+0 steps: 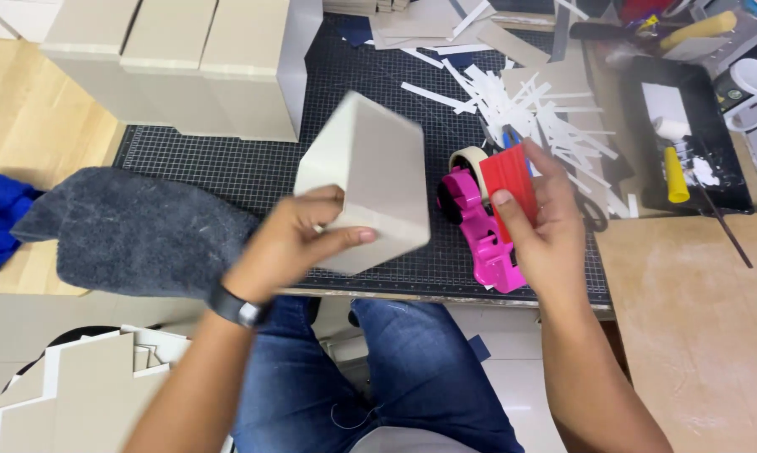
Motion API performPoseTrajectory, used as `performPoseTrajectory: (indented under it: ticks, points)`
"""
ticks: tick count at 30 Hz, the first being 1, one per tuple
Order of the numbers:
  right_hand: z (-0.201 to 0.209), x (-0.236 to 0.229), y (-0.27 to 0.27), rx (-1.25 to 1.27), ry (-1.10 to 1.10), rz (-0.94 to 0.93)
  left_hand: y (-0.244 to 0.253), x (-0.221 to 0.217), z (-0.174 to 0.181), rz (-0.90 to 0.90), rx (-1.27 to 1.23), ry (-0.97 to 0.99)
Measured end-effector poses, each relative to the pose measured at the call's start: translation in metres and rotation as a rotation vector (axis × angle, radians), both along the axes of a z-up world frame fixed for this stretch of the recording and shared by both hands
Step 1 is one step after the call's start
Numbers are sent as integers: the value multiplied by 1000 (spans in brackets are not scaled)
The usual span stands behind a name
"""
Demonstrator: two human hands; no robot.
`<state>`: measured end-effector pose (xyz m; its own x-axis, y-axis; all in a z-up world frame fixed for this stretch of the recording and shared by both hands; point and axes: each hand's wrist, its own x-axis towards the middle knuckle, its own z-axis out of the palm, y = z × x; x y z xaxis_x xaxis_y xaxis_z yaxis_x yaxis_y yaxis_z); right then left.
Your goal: Assembling a cardboard box using adhesive, tape, and various hand tools
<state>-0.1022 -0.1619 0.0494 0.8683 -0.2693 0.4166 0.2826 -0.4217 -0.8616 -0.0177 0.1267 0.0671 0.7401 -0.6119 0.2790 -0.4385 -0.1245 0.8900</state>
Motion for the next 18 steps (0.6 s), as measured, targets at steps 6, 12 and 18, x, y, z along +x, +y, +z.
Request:
performPoseTrajectory:
  ticks: [6, 12, 18]
  points:
    - [-3, 1, 67, -447, 8, 52, -46, -34, -133, 360, -257, -46]
    - [-28, 2, 65, -754, 66, -84, -49, -51, -97, 378, -252, -115]
    - [-25, -12, 104, -791, 21, 15, -48, -38, -167, 332, -218, -105]
